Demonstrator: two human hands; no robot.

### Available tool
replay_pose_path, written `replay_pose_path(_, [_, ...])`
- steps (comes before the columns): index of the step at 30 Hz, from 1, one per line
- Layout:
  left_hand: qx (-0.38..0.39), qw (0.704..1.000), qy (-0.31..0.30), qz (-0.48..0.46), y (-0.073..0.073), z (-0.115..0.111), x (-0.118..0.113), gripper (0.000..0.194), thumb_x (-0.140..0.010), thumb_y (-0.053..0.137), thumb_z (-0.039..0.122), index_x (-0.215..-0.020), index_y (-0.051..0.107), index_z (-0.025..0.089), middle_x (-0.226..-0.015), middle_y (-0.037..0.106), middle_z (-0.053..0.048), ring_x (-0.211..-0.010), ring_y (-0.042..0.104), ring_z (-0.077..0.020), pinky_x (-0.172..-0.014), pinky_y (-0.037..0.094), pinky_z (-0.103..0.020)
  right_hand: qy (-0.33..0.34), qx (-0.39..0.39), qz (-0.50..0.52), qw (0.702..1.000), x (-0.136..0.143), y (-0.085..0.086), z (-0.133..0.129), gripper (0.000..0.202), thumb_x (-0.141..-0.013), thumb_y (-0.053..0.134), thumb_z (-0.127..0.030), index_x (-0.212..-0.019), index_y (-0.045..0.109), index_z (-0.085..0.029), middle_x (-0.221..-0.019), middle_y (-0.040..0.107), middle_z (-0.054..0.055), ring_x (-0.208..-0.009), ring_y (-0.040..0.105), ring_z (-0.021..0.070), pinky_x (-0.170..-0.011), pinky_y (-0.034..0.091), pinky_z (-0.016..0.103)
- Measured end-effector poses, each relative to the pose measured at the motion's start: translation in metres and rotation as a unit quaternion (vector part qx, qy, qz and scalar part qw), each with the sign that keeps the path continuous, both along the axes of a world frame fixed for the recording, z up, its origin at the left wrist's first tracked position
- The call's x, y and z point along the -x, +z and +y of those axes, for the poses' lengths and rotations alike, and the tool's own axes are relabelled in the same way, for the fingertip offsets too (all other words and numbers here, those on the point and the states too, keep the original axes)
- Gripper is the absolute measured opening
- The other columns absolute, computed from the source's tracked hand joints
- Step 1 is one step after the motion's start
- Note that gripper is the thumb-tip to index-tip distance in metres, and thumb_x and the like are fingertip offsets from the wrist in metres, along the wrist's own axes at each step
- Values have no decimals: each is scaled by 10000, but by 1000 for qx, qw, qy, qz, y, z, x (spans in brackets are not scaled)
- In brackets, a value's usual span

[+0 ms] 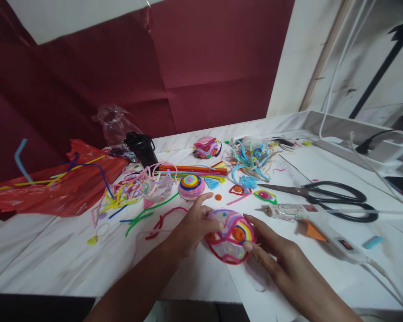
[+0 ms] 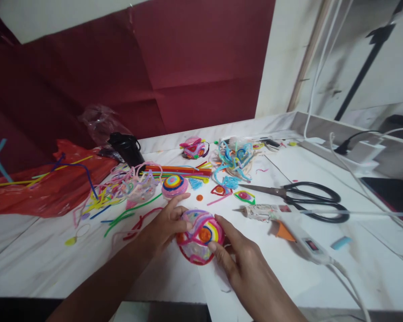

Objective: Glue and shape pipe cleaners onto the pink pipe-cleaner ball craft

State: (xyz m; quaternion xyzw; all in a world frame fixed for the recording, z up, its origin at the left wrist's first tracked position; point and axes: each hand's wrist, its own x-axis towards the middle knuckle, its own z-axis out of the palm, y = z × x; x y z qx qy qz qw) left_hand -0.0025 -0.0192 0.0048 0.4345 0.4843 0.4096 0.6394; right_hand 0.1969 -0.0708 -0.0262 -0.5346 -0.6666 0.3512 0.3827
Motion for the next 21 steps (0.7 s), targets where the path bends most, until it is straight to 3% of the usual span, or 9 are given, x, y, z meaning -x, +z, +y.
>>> replay_pose_path(6, [-6, 1000, 12, 12, 4, -2, -4, 940, -495, 746, 149, -1379, 435, 229, -825, 582, 22, -696, 571, -133, -639, 425, -266, 46, 9, 16, 999, -8, -6, 4, 590, -914, 522, -545, -1393, 523, -200, -1243, 680, 125, -1084, 672, 294, -849, 604, 404])
replay_pose_path(11, [-18, 1000, 0, 26, 7, -5, -7, 921, -545, 732, 168, -1399, 393, 229, -866, 587, 12, -723, 582, -141, -646, 432, -270, 18, 2, 36, 999, -6, -6, 1, 607, -904, 508, -566, -1373, 534, -181, -1187, 705, 138, -1082, 670, 308, -837, 605, 437])
replay_pose_path(21, [-4, 999, 20, 35, 18, -11, -10, 934, -549, 742, 204, -1408, 378, 253, -881, 575, 13, -760, 585, -148, -648, 441, -265, 16, -25, 25, 999, -2, -2, 4, 563, -917, 489, -522, -1370, 524, -189, -1270, 661, 144, -1112, 653, 303, -901, 562, 472])
